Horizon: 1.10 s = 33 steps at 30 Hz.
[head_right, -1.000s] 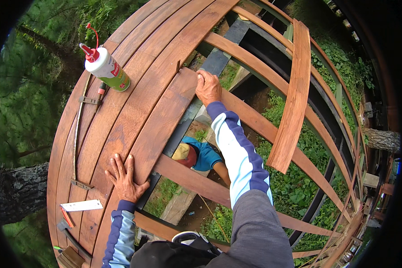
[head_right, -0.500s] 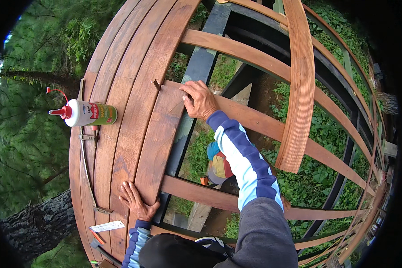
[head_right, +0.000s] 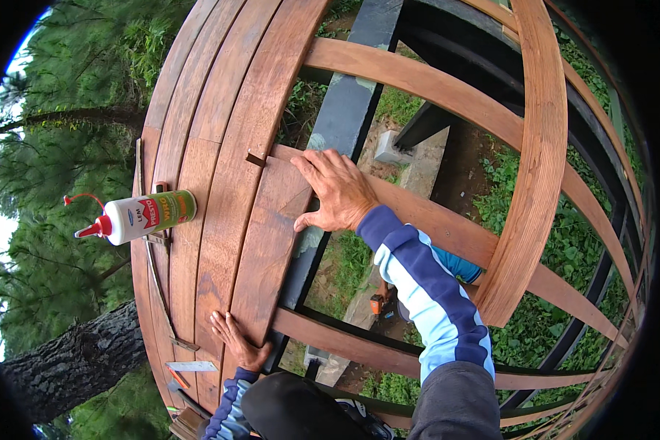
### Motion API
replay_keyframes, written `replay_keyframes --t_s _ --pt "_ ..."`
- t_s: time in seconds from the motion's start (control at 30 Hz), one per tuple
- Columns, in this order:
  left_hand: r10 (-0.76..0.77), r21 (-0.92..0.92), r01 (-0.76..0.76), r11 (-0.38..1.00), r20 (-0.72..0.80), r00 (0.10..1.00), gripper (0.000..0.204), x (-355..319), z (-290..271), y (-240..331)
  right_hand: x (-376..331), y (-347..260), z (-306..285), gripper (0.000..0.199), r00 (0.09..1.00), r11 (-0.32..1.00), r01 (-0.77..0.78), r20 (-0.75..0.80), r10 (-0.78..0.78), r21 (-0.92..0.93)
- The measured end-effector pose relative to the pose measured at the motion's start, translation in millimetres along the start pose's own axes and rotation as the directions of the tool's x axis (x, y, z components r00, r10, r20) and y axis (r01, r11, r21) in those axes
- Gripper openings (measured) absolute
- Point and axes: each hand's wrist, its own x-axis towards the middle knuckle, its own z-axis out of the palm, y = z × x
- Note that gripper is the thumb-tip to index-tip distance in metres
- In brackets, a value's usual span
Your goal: The person aligns and secures wooden planks on a curved wooden frame using nails and a hammer. They repeatedly position planks, tap them into place, and drive nails to fasten them. Tools including a hammer, square, and glue are visible on the structure.
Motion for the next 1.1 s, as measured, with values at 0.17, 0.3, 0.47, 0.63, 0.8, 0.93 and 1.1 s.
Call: replay_keyframes --t_s 0.17,0.3,0.47,0.63,0.8,0.93,1.1 --pt "-0.051 0.027 0.054 0.998 -0.098 0.994 0.109 5 10 17 1 2 1 0.106 1.0 0.999 0.007 -0.028 -0.006 0.047" --pt "-0.106 0.027 0.111 0.993 -0.133 0.985 0.102 6 13 23 0 3 2 0.105 0.998 0.998 0.015 -0.069 -0.012 0.057" --pt "-0.101 0.016 0.105 0.994 -0.156 0.983 0.098 8 13 24 -1 5 4 0.104 0.998 0.996 0.011 -0.068 -0.005 0.092" --pt "-0.11 -0.038 0.105 0.994 -0.178 0.978 0.097 9 13 25 -1 6 4 0.103 0.999 0.992 -0.002 -0.044 0.007 0.123" --pt "-0.115 -0.067 0.104 0.992 -0.188 0.975 0.096 9 13 23 -1 7 5 0.1 0.996 0.99 0.016 -0.092 -0.003 0.141" --pt "-0.09 -0.069 0.078 0.995 -0.206 0.974 0.097 8 13 21 -1 8 6 0.098 0.995 0.99 0.023 -0.097 -0.009 0.138" --pt "-0.101 -0.102 0.082 0.991 -0.205 0.974 0.097 7 15 18 -2 6 5 0.1 0.997 0.993 0.017 -0.083 -0.008 0.118"
